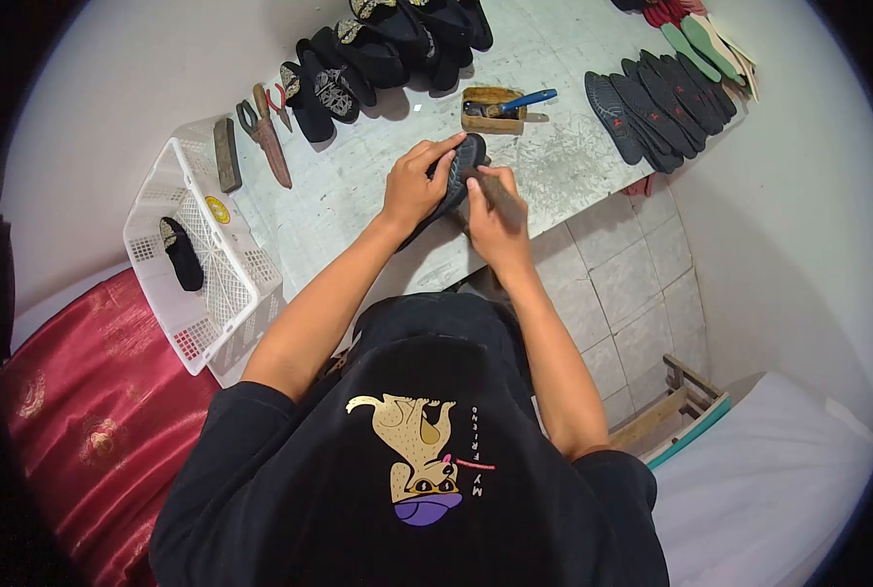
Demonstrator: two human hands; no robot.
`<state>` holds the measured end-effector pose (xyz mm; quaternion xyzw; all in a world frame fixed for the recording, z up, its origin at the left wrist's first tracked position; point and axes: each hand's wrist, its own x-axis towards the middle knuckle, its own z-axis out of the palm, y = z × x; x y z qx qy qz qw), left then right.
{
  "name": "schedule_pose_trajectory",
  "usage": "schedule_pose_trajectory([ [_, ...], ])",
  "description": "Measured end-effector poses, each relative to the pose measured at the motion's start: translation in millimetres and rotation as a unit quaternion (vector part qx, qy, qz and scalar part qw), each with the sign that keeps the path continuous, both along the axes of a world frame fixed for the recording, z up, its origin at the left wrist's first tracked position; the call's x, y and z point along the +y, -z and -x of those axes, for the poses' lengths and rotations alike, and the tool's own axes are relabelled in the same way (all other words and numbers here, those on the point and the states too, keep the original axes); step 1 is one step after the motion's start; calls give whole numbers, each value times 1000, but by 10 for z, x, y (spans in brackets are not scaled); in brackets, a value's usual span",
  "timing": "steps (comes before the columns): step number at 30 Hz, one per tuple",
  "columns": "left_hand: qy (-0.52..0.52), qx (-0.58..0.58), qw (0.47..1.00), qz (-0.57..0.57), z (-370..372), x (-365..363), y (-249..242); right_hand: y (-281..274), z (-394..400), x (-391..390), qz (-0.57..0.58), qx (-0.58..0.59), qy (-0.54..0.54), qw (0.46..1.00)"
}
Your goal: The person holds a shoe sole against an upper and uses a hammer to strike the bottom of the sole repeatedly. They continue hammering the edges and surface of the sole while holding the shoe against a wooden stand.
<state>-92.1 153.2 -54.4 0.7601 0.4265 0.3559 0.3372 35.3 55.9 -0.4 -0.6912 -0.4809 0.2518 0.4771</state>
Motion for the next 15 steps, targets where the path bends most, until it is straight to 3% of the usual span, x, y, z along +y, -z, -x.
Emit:
schedule_pose_trajectory([
  [4,3,2,1000,21,-29,13,-16,-71,32,-94,26,53,-16,998],
  [6,-2,5,1000,26,-10,14,-33,21,136,-123,-53,17,16,998],
  [9,-6,-3,1000,19,-93,71,-14,-81,105,-145,77,29,-9,997],
  [12,-2,3,1000,22,-46,12,7,-63,167,-212,5,25,24,999],
  [15,0,10,999,34,-92,28,-11,75,87,-258,37,-31,-24,999],
])
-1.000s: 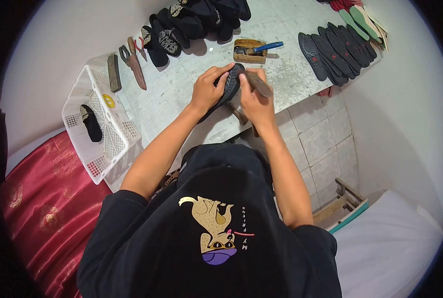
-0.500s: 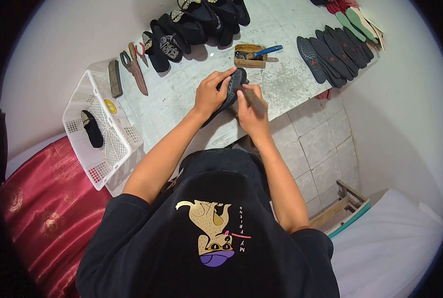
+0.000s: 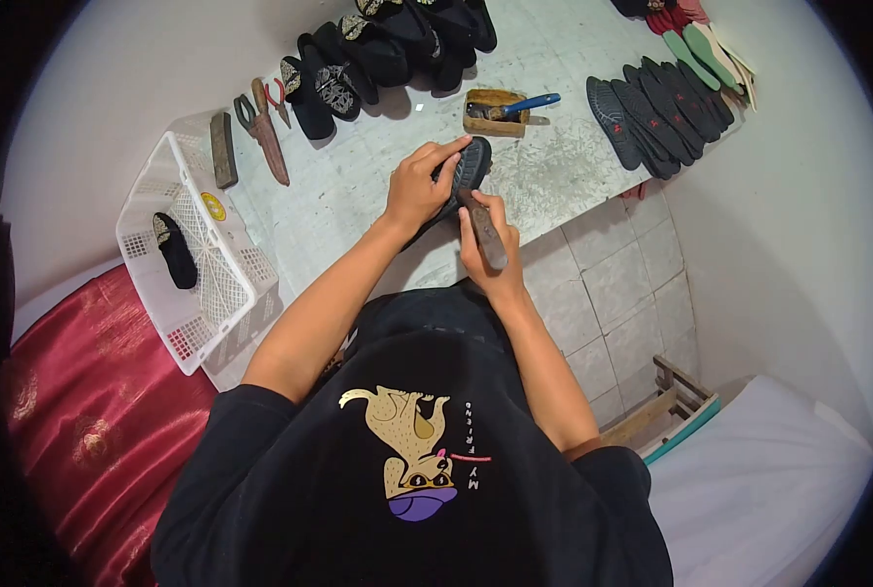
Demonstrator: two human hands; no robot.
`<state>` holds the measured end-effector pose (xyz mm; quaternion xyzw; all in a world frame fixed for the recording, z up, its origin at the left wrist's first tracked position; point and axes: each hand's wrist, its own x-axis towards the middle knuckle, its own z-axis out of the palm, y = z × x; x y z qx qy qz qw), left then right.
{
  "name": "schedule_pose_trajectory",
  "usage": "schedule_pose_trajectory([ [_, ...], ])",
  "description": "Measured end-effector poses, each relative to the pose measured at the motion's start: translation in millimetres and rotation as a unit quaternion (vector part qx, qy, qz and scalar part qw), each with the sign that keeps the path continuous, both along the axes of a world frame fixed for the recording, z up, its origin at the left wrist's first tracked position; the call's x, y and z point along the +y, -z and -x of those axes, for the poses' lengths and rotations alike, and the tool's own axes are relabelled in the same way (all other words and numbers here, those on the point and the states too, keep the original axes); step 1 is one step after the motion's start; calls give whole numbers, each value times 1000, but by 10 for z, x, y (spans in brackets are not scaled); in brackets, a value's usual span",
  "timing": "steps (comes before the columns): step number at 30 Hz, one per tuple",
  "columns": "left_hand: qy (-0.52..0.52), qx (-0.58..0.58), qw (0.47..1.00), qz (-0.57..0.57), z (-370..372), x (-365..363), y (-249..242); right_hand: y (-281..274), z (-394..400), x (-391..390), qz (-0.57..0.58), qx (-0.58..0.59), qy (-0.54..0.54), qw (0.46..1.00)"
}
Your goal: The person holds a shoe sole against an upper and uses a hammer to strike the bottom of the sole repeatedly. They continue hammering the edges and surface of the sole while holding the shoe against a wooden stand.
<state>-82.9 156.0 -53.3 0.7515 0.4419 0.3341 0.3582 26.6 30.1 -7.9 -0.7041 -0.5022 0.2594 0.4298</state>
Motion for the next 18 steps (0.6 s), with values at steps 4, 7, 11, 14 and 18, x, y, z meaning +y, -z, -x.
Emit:
schedule_pose_trajectory([
  [4,-10,-20,999,-23,10,-2,35,-126,-1,-16,-42,17,24,999],
  [7,-6,-29,1000,-4,-75,11,33,-82,-84,19,5,-16,-31,999],
  [11,-5,-9,1000,2,-19,-18,9,-224,-104,50,7,-8,-15,1000],
  [14,-5,-12,1000,-7,-53,-24,27,-193,-176,146,24,-19,-51,998],
  [18,-11,-33,999,-10,-40,-34,22,-274,-172,261,-64,-25,-17,998],
])
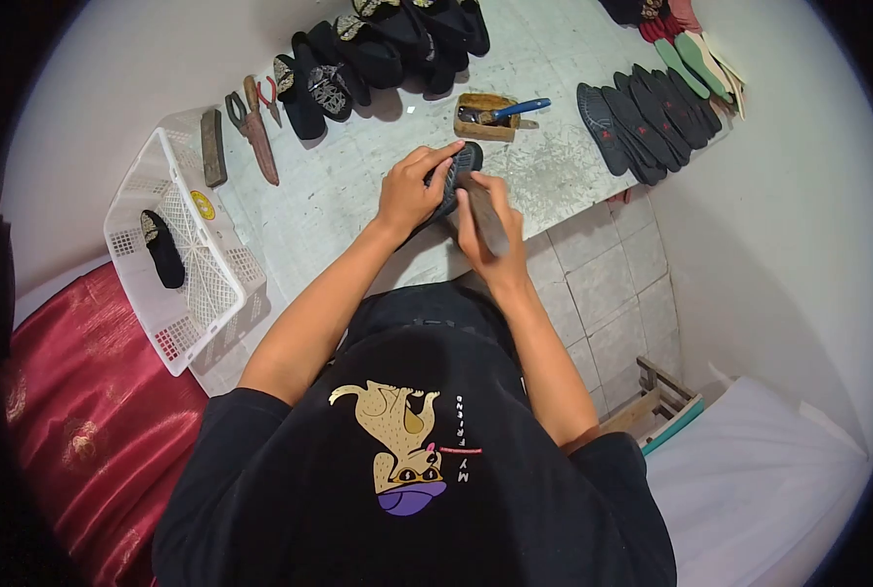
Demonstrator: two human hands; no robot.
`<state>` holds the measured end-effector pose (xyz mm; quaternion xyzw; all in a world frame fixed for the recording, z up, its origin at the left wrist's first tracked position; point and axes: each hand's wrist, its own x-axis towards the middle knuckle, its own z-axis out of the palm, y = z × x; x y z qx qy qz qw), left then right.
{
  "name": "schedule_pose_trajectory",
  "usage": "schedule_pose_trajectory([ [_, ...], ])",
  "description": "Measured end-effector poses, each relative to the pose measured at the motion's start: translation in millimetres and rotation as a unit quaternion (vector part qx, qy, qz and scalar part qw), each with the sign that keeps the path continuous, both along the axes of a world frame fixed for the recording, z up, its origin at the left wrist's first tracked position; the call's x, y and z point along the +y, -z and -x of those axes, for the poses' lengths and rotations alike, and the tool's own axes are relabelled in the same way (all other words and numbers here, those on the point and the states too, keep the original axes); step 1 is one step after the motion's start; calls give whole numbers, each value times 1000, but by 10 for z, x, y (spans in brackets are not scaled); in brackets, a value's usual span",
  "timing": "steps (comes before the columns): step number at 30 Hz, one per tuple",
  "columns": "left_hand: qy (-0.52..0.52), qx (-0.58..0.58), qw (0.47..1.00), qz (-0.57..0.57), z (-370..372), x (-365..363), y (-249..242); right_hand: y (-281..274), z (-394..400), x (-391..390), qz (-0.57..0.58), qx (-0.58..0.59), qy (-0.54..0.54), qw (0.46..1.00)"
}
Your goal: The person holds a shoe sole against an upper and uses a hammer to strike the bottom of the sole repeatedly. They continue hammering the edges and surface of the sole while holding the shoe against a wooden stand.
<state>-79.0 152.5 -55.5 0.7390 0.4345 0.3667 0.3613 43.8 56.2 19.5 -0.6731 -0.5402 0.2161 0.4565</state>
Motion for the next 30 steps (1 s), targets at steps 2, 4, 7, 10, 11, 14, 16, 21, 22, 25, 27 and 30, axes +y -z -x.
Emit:
schedule_pose_trajectory([
  [2,6,7,1000,6,20,6,14,32,-73,53,108,-6,-12,994],
  [4,2,14,1000,11,-31,48,19,-24,-119,164,51,28,-30,998],
  [7,-5,20,1000,22,-13,5,14,113,-178,235,32,21,5,999],
  [10,-6,27,999,39,-25,33,-18,2,-386,377,133,-6,-14,991],
  [11,-6,25,1000,16,-33,29,2,-23,-350,398,74,13,20,997],
  [14,-8,22,1000,-3,-30,38,44,111,-357,448,11,43,50,998],
  [16,-1,14,1000,2,-5,32,53,84,-368,463,29,-43,-29,998],
  [21,-10,27,1000,-1,-18,-27,16,169,-232,400,8,-11,-1,1000],
  [22,-7,26,1000,-3,-27,-23,25,104,-238,386,10,-12,-2,1000],
  [25,-7,28,999,-14,-15,-9,65,-9,-222,365,-1,0,5,1000],
  [27,-11,25,999,-21,-33,-8,82,146,-228,357,16,-2,-11,1000],
  [30,-9,26,1000,-3,-43,26,83,80,-307,357,86,-22,-37,995],
])
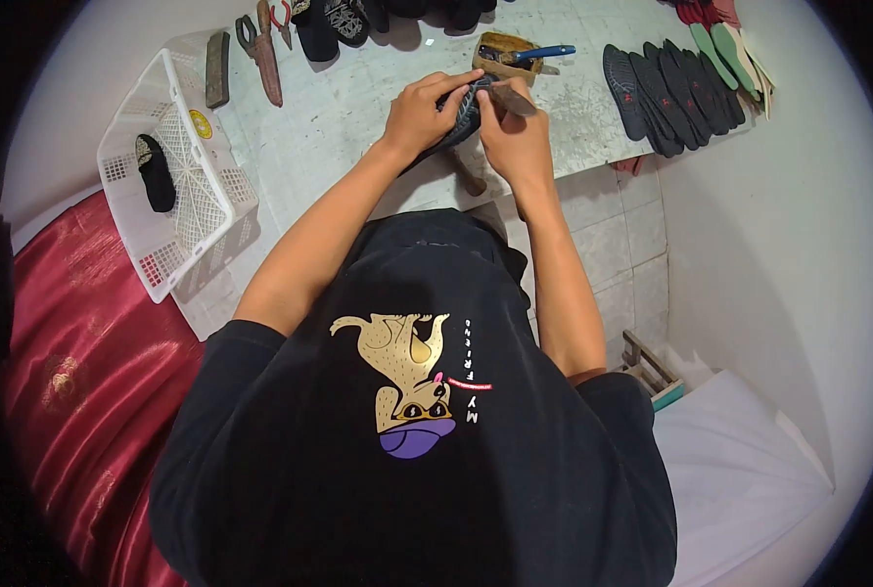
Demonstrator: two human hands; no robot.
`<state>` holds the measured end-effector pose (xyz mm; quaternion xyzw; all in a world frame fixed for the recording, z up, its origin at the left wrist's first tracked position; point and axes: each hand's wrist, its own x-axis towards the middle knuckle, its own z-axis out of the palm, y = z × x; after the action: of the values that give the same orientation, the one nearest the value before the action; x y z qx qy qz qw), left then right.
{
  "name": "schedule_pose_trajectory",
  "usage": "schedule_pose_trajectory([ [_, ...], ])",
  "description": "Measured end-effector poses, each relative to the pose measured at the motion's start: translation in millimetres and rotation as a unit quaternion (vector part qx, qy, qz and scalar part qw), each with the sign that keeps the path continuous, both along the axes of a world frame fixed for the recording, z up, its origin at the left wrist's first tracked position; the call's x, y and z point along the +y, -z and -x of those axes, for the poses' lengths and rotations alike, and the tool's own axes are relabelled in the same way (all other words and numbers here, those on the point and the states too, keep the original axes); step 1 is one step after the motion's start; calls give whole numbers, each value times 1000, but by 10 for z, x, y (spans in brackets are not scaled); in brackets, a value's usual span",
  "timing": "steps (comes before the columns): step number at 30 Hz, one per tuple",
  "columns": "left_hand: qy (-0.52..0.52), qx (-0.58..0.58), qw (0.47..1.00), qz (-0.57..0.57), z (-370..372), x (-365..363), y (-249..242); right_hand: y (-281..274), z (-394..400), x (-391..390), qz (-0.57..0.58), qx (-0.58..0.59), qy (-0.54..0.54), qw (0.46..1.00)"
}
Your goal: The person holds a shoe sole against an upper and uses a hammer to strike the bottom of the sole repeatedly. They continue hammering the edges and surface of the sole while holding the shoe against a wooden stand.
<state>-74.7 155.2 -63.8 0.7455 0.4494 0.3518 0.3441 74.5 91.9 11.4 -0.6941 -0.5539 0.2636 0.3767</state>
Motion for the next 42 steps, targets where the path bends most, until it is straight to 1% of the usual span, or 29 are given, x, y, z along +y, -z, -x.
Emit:
schedule_pose_trajectory([
  [2,-7,-4,1000,-14,-11,-25,4,-142,98,-83,-68,27,20,997],
  [3,-9,-5,1000,-14,-3,-9,3,64,89,-140,-66,45,7,997],
  [6,-6,4,1000,2,-13,12,-25,49,42,-106,-84,-82,-70,991],
  [7,-7,11,1000,-5,10,9,-27,-32,78,-96,-86,-81,-73,990],
  [9,-6,16,1000,-11,4,-16,-26,-200,132,-138,-58,-11,-30,998],
  [10,-10,8,1000,-8,-1,-5,-11,-59,134,-193,-64,-2,-45,997],
  [11,-11,0,1000,-4,-1,-26,5,58,125,-247,-71,-25,-56,996],
  [13,-7,5,1000,1,-18,-56,-7,-61,129,-211,-85,-51,-71,993],
  [15,-8,-5,1000,-4,1,-31,-8,-244,125,-226,62,-54,-54,995],
  [16,-11,-6,1000,-6,1,-15,-3,-137,127,-268,61,-56,-57,995],
  [17,-13,-7,1000,-5,3,19,0,68,124,-321,-2,-57,-71,996],
  [18,-11,-6,1000,1,-1,-11,8,77,176,-370,-60,-58,-81,993],
  [19,-10,-10,1000,4,-15,-54,16,54,146,-383,-74,-23,-93,993],
  [20,-5,-9,1000,2,-19,-34,17,15,88,-309,-77,-26,-97,992],
  [22,0,-5,1000,2,19,-33,21,-68,30,-210,38,-70,-116,990],
  [24,14,-19,1000,20,20,11,5,-104,43,-199,45,-56,-128,989],
  [25,11,-20,1000,18,19,34,-5,-101,58,-204,44,-92,-129,986],
  [26,9,-25,998,65,25,46,-9,-97,67,-211,45,-127,-132,982],
  [27,6,-30,993,113,35,46,-3,-100,64,-218,46,-106,-131,985],
  [28,0,-31,993,114,40,99,87,-97,70,-220,46,-106,-136,984],
  [30,-38,33,974,223,14,224,117,-91,47,-234,38,-76,-137,987],
  [31,-3,120,944,307,-3,286,53,-89,41,-243,38,-78,-143,986],
  [32,-9,117,944,308,-36,290,-6,-85,55,-264,38,-61,-132,989],
  [34,-74,180,946,260,-116,228,-105,-113,108,-293,41,-40,-130,990],
  [35,-99,163,958,213,-152,179,-94,-145,136,-305,43,-10,-122,992],
  [37,-103,156,958,215,-159,146,-109,-213,114,-288,46,19,-118,992],
  [39,-106,147,961,209,-177,136,-123,-256,33,-247,216,50,-121,968],
  [40,-113,145,959,214,-178,144,-129,-250,-14,-245,221,48,-128,966],
  [42,-97,150,961,210,-152,162,-131,-219,-108,-233,199,134,-125,963],
])
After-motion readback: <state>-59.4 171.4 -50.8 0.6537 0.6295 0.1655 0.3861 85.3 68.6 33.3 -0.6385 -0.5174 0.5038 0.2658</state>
